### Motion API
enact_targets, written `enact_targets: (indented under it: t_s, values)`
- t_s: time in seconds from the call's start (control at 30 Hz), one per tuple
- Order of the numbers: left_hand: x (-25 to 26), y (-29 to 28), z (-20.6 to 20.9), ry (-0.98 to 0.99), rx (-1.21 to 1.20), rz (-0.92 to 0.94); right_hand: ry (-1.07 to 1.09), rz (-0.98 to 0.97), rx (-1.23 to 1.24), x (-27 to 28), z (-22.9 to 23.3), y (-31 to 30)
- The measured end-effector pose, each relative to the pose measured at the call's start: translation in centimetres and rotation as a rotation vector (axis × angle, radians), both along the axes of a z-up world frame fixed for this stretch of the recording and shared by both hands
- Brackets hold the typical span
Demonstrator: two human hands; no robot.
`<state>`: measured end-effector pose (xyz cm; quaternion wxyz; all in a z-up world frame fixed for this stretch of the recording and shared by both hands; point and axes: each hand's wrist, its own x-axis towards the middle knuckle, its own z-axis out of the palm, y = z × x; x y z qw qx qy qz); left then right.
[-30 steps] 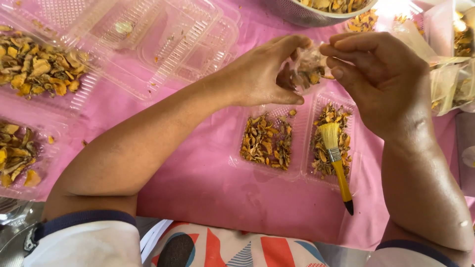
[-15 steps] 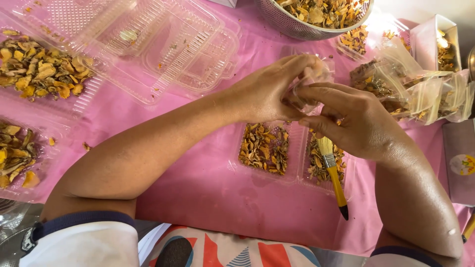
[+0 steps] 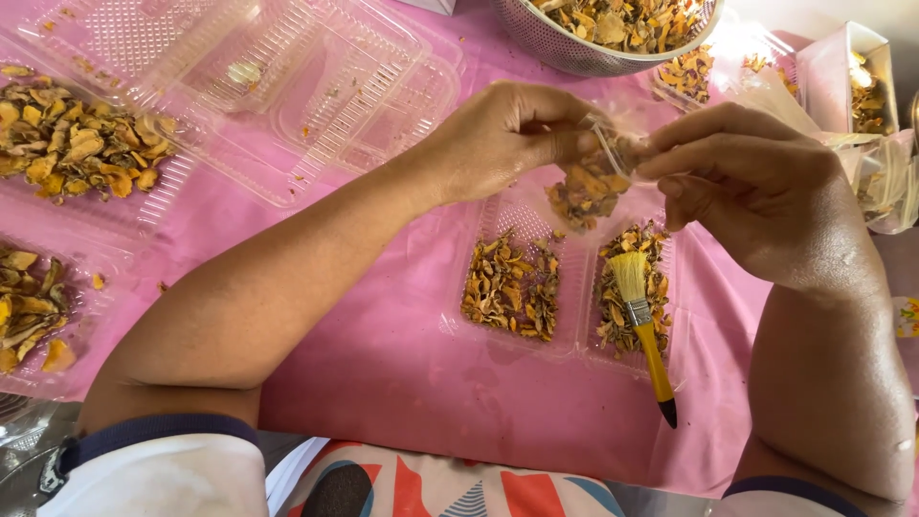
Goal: Packaging dried herbs or flowers into small plastic bags and arranging them in containers.
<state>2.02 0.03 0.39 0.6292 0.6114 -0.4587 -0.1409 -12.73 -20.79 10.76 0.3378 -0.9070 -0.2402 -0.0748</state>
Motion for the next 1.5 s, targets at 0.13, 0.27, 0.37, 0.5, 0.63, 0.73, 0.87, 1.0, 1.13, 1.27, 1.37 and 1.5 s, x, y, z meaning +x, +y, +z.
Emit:
enact_targets:
  t_s: [0.13, 0.27, 0.37, 0.5, 0.63, 0.73, 0.87, 1.0, 1.13, 1.27, 1.37, 1.5]
  values:
    - [-1.0, 0.3, 0.8, 0.161, -0.048, -0.024, -0.158, -0.019, -0.106, 0.0, 0.3, 0.6]
    - [-1.2, 0.1, 0.7, -0.036, -0.027, 0.112, -0.225, 0.077, -0.254, 0.8, 0.0, 0.2]
    - [-1.5, -0.2, 0.1, -0.143, -0.102, 0.144, -0.106, 0.038, -0.326, 1.1, -1.1, -0.7]
    - [-2.1, -0.5, -0.4, -0.325, -0.083, 0.215, 0.044, 0.049, -0.427, 1.8, -2.1, -0.9]
    - [-1.5, -0.4, -0.2, -0.304, 0.024, 0.224, 0.17, 0.02, -0.434, 2.2, -2.7, -1.4]
    - [-0.9, -0.2, 0.0, -0.346, 0.014, 0.282, -0.04, 0.056, -0.315, 1.8, -3.0, -1.4]
    - [-0.8, -0.1, 0.1, -0.3, -0.047, 0.314, -0.099, 0.016, -0.155, 1.2, -1.2, 0.5]
    - [-1.2, -1.0, -0.9, -0.283, -0.074, 0.27, 0.017, 0.054, -0.353, 1.7, -1.7, -0.1]
    - [-3.4, 0.0, 1.2, -0.221, -0.067, 0.173, 0.163, 0.092, -0.489, 2.6, -3.1, -0.5]
    - [-3.6, 0.1, 1.9, -0.242, -0.002, 0.177, 0.39, 0.001, -0.854, 3.2, -4.2, -0.6]
    - [-2.7, 0.2, 1.7, -0.227, 0.009, 0.179, 0.235, 0.041, -0.623, 2.7, -3.6, 0.2]
    - [-1.5, 0.3, 1.7, -0.302, -0.069, 0.263, 0.028, -0.011, -0.276, 2.0, -3.2, -0.3]
